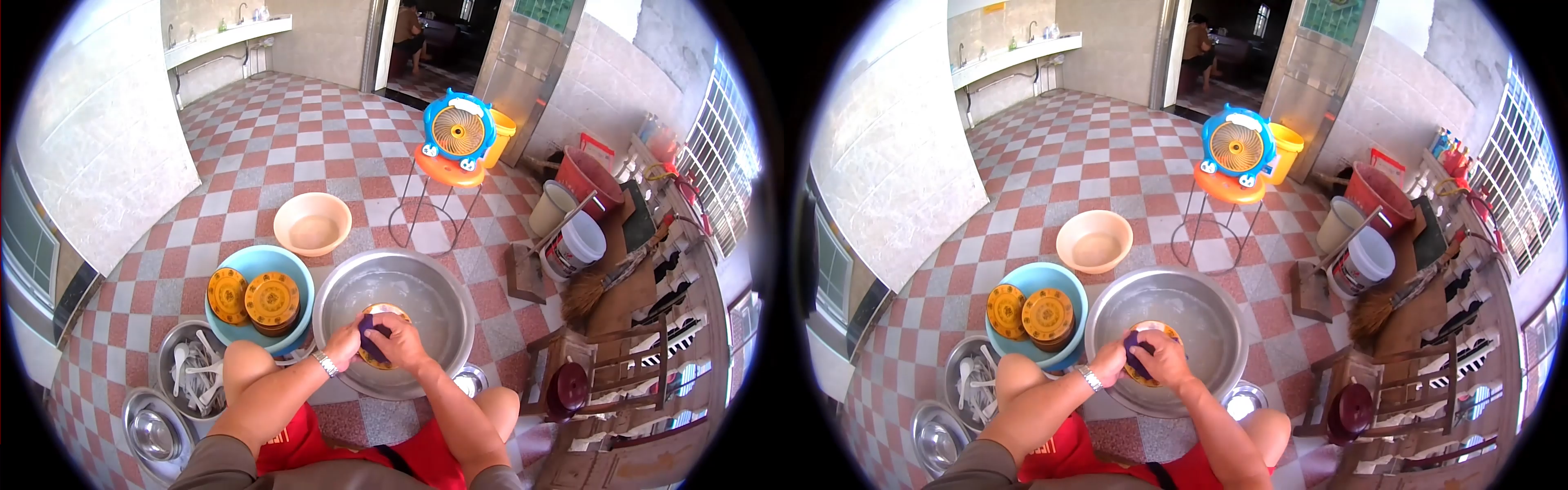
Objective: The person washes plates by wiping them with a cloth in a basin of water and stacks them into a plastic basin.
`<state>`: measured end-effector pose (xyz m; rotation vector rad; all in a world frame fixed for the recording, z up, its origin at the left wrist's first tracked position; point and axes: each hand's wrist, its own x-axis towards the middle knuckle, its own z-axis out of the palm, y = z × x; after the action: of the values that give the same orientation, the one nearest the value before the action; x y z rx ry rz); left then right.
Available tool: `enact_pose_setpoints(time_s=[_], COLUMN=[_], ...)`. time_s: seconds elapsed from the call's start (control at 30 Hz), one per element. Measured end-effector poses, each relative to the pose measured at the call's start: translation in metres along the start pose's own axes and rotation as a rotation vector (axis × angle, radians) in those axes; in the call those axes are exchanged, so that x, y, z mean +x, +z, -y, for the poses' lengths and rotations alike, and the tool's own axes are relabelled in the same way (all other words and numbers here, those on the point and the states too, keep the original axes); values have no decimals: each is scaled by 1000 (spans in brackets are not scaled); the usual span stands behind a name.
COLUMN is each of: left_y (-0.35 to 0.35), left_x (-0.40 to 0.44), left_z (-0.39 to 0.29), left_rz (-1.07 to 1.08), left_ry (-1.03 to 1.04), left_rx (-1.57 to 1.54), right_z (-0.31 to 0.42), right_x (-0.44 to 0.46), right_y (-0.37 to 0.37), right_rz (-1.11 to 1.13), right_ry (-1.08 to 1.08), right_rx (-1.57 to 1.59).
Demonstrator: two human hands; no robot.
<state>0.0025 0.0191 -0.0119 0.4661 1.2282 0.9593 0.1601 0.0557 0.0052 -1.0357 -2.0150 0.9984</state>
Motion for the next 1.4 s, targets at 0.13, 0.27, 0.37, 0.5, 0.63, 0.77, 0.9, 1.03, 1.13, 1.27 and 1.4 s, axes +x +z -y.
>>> enact_pose_setpoints(time_s=[0.13, 0.27, 0.37, 0.5, 0.63, 0.77, 0.9, 1.03, 1.13, 1.27, 1.4], left_y=[-9, -18, -16, -8, -13, -10, -9, -3, -2, -4, -1], left_x=[13, 23, 16, 4, 16, 14, 17, 7, 7, 8, -3], left_z=[8, 19, 17, 2, 0, -2, 8, 7, 10, 19, 10], left_rz=[68, -69, -103, -176, -215, -217, -186, -27, 32, -86, -142], left_ry=[124, 170, 252, 308, 463, 433, 395, 325, 413, 485, 515], left_rx=[-86, 64, 148, 205, 50, -89, -15, 77, 247, 614, 711], right_z=[29, 33, 32, 3, -13, 10, 13, 29, 14, -1, -18], right_x=[6, 9, 11, 19, 12, -4, -13, -9, -5, 9, 22], right_y=[-3, 3, -1, 6, 21, 35, 65, 59, 57, 45, 28], right_rz=[-103, -186, -281, -454, -434, -370, -357, -436, -402, -409, -461], right_ry=[15, -58, -119, -158, 114, -7, -62, -17, -40, -21, 93], right_rx=[-84, -271, -457, -428, -92, -283, -141, 1, -84, -193, -191])
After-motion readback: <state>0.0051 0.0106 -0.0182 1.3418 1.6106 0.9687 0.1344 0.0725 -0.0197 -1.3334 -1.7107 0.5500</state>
